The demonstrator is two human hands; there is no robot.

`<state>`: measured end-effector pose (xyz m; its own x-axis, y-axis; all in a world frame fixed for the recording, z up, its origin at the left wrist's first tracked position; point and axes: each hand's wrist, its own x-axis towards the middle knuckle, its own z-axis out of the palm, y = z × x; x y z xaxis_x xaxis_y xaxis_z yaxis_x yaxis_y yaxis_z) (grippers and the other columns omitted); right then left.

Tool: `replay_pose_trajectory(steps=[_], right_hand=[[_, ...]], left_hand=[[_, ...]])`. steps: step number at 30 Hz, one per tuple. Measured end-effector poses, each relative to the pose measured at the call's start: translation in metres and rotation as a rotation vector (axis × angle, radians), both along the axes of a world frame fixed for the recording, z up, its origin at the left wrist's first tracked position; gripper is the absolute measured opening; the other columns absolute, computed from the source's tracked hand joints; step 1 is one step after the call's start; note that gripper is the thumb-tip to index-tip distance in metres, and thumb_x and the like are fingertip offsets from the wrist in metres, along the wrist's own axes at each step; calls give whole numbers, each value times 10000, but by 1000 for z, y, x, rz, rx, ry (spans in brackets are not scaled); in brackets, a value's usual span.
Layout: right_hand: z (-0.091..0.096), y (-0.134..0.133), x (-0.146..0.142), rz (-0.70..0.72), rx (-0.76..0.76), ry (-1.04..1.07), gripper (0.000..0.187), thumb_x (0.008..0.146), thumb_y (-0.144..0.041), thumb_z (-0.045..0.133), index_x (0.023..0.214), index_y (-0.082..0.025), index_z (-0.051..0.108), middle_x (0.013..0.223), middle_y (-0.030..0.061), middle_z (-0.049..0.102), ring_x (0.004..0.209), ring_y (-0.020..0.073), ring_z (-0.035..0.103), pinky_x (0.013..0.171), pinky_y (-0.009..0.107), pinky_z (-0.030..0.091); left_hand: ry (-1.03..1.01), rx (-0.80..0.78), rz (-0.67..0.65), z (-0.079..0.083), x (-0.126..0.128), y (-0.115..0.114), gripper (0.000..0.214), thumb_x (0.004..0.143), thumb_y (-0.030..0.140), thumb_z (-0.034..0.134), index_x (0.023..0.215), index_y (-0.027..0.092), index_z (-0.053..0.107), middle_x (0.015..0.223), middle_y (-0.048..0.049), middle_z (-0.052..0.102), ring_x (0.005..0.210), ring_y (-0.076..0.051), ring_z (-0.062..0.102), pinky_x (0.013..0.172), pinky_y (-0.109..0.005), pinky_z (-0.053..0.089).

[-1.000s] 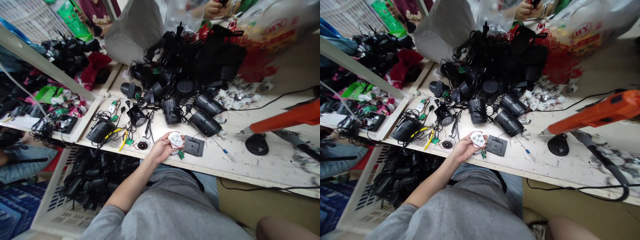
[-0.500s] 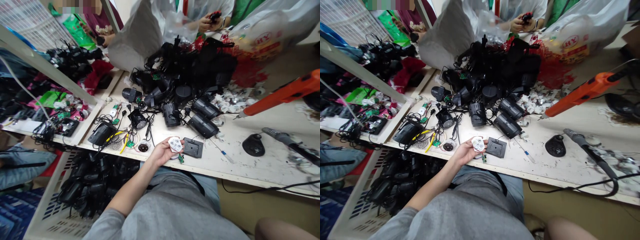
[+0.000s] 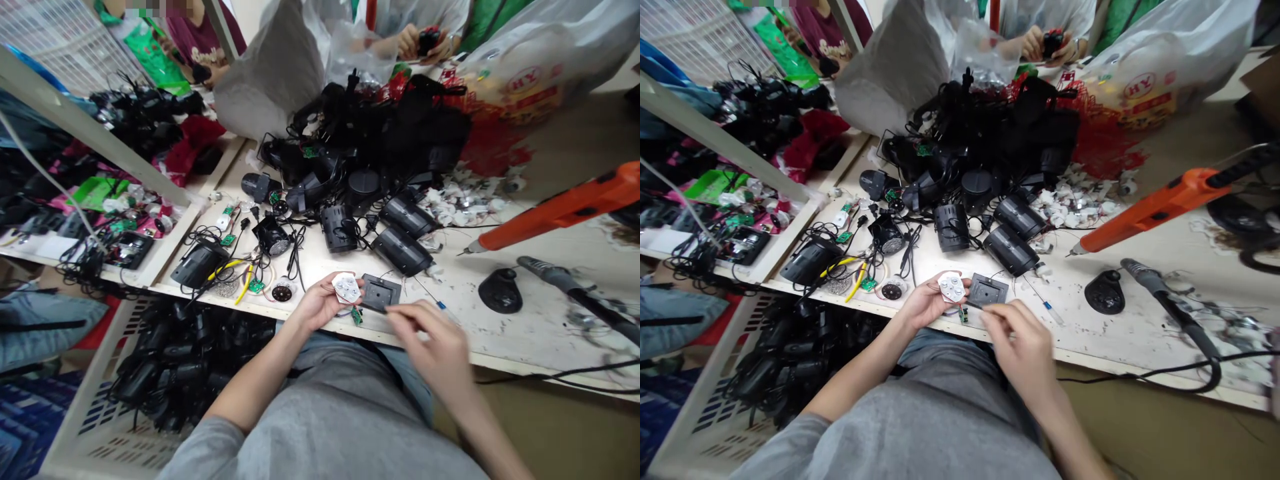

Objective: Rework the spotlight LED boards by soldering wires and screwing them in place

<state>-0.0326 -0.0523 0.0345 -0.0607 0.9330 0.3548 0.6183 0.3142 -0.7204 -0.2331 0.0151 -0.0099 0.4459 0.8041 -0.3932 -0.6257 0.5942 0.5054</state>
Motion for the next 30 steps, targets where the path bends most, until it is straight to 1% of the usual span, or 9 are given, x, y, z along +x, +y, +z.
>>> replay_pose_trajectory(steps=[3,7,11,17,20,24,26,27,30], right_hand=[[-15,3,-16,71,26,-124,290,1017,-383,525,1071,-157,699,776,23,665,582,103,608,566,234,521],[-29,3,-36,122,106,-277,313,1039,-360,468,1059,-141,691,786,33,669,610,120,643,547,241,485],[-30,2,-41,167,165,-384,288,1042,-327,454,1022,-148,678,774,31,665,639,140,654,544,263,461],[-33,4,-41,186,143,-379,279,1047,-307,439,1049,-144,666,773,29,669,653,140,664,548,262,459],[-33,2,-43,178,133,-357,290,1047,-311,435,1047,-141,670,767,28,669,654,146,668,541,264,464],[-18,3,-28,178,130,-231,317,1036,-349,477,1166,-120,654,788,29,672,623,127,653,549,240,495],[-6,9,-9,68,140,-118,279,1015,-331,534,1192,-150,650,759,6,655,565,103,606,551,226,501],[1,14,3,-39,164,-69,234,993,-306,575,1168,-177,662,742,-8,644,545,97,582,553,231,501],[19,34,37,-476,301,117,209,889,-290,693,1075,-196,690,784,9,648,588,125,598,547,274,498]], left_hand=[[24,-21,42,3,5,2,274,783,61,628,1051,92,678,1067,-181,752,963,-290,746,911,-469,592],[45,-58,176,7,15,5,286,779,14,581,1037,101,669,1100,-180,747,1125,-324,704,1022,-543,536],[35,-88,188,9,21,5,281,776,2,551,1010,102,671,1085,-177,752,1184,-325,679,1063,-552,513],[50,-116,143,4,18,5,301,789,25,554,1057,101,669,1135,-175,744,1141,-302,702,1043,-504,541],[64,-98,125,2,17,5,295,793,30,571,1061,97,675,1106,-170,750,1065,-279,730,983,-443,574],[158,-15,104,3,17,5,264,787,106,670,1051,116,686,1028,-135,761,918,-241,746,848,-358,601],[294,110,129,7,18,4,275,786,195,739,1052,142,692,1006,-105,755,876,-218,729,809,-322,589],[392,203,138,10,20,3,283,791,244,760,1054,158,696,999,-89,748,861,-205,715,800,-307,580],[723,582,87,21,27,4,283,830,349,760,1065,199,713,1028,-78,720,913,-204,672,868,-316,541]])
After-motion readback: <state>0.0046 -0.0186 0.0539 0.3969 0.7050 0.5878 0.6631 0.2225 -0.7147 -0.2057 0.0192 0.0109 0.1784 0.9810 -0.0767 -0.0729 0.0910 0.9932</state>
